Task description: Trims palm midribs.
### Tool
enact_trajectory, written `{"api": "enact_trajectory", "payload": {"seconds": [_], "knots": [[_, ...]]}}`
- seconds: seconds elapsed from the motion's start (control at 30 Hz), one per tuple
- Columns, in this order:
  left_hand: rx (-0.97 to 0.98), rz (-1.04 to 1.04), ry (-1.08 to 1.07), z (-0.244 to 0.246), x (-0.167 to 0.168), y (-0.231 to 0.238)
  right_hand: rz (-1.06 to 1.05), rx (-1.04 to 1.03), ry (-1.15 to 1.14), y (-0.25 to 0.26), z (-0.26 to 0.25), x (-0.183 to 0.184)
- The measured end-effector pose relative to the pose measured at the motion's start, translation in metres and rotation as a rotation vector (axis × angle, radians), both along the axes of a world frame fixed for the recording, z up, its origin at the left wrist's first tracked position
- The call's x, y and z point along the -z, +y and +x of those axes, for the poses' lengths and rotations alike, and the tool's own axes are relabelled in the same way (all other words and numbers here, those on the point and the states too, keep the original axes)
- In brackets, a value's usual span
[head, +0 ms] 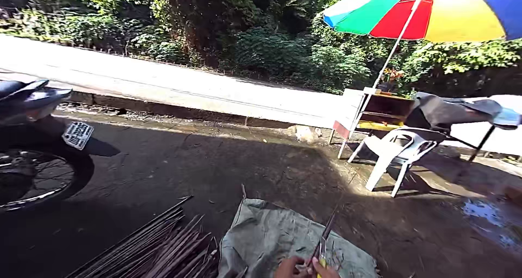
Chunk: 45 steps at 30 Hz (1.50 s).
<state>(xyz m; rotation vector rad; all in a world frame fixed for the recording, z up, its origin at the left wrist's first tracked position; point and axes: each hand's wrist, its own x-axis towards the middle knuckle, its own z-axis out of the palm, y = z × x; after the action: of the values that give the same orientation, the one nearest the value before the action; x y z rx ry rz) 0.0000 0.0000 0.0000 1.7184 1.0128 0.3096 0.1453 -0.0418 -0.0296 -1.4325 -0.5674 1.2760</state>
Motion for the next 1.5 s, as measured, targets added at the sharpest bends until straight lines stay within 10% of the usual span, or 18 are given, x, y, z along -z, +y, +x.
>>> {"api": "enact_trajectory", "payload": {"seconds": [0.17, 0.43, 0.63, 1.0, 1.23, 1.5], "knots": [[-0.106, -0.310, -0.216, -0.004, 0.028, 0.011, -0.012, -0.131, -0.186, -0.004, -0.025, -0.005], [-0.143, -0.638, -0.321, -0.025, 0.023, -0.001, -0.241, -0.450, -1.154, 0.013, 0.012, -0.018], [-0.097, -0.788, -0.325, -0.042, 0.026, 0.002, -0.437, -0.611, -1.280, 0.020, 0.016, -0.009], [-0.067, -0.947, -0.345, -0.052, 0.027, 0.002, -0.630, -0.227, -1.343, 0.027, 0.058, -0.005], [-0.152, -0.996, -0.331, -0.043, 0.031, 0.011, -0.348, -0.752, -1.172, 0.019, -0.006, -0.004], [-0.061, -1.028, -0.330, -0.043, 0.030, 0.008, -0.663, -0.363, -1.391, 0.031, 0.043, 0.002]]}}
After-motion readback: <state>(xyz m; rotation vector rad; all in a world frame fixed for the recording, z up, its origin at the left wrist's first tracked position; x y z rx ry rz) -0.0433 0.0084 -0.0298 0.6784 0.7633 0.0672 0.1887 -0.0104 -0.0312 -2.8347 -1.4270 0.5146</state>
